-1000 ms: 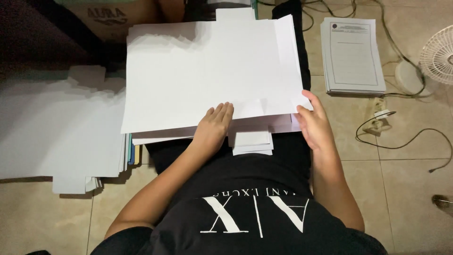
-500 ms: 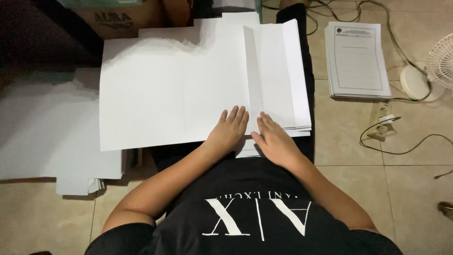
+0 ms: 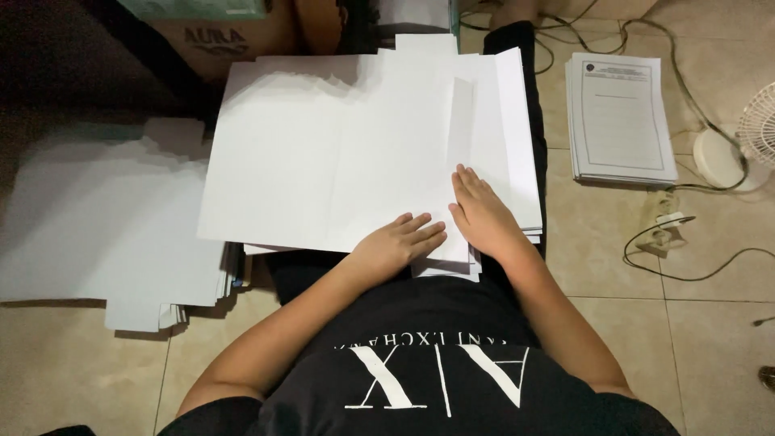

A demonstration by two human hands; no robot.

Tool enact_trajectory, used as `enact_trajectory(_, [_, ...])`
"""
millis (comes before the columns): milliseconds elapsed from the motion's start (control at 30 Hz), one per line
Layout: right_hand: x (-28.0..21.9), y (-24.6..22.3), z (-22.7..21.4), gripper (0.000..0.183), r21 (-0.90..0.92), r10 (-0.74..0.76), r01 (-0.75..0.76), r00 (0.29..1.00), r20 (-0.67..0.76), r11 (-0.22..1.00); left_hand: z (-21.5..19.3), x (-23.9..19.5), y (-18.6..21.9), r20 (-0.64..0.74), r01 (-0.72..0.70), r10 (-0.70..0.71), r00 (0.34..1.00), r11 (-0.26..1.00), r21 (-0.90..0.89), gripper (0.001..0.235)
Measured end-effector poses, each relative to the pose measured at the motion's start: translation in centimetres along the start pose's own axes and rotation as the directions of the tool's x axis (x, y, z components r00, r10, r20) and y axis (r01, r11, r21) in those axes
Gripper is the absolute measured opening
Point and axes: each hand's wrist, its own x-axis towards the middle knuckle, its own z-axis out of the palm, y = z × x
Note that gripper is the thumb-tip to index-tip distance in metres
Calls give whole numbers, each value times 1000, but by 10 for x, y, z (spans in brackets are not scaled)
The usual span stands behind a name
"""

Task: The person is organizing, folding, and stacking large sheets of paper on the floor.

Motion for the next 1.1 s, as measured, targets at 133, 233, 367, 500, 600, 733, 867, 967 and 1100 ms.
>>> enact_trajectory(133, [-5,-5,5,61,-23,5,-5,1000,-28,1000,23,-3,-10,97,27,-20,995,997,-67,50])
enact_trajectory(233, [17,2,2,65,-68,28,-33,997,-73,997,17,1,-10,192,88,-75,979,994,-63,60])
enact_trajectory(367, [75,25,-5,68,-85,91,-99,991,-99,991,14,1,-15,204,107,-81,976,987,-118,62])
enact_trajectory(500, [95,20,-21,64,-87,115,-126,986,-120,988,16,5,-15,280,184,-141,949,974,-132,81])
enact_trajectory(600, [72,0,-25,62,-69,128,-136,985,-118,988,15,8,-15,358,246,-217,908,968,-39,95])
enact_trajectory(733, [46,-12,-12,62,-53,154,-160,982,-112,986,2,13,-8,429,312,-271,862,950,-27,94])
enact_trajectory(867, [61,-3,-14,62,-50,154,-161,981,-118,986,4,14,-7,477,310,-283,832,950,23,95])
enact_trajectory(967, [96,19,-21,63,-73,149,-161,977,-152,984,4,15,-7,501,316,-288,816,948,30,95])
enact_trajectory(1100, [142,52,-9,62,-158,35,-94,940,-339,983,32,0,-19,200,219,-209,957,975,-33,102])
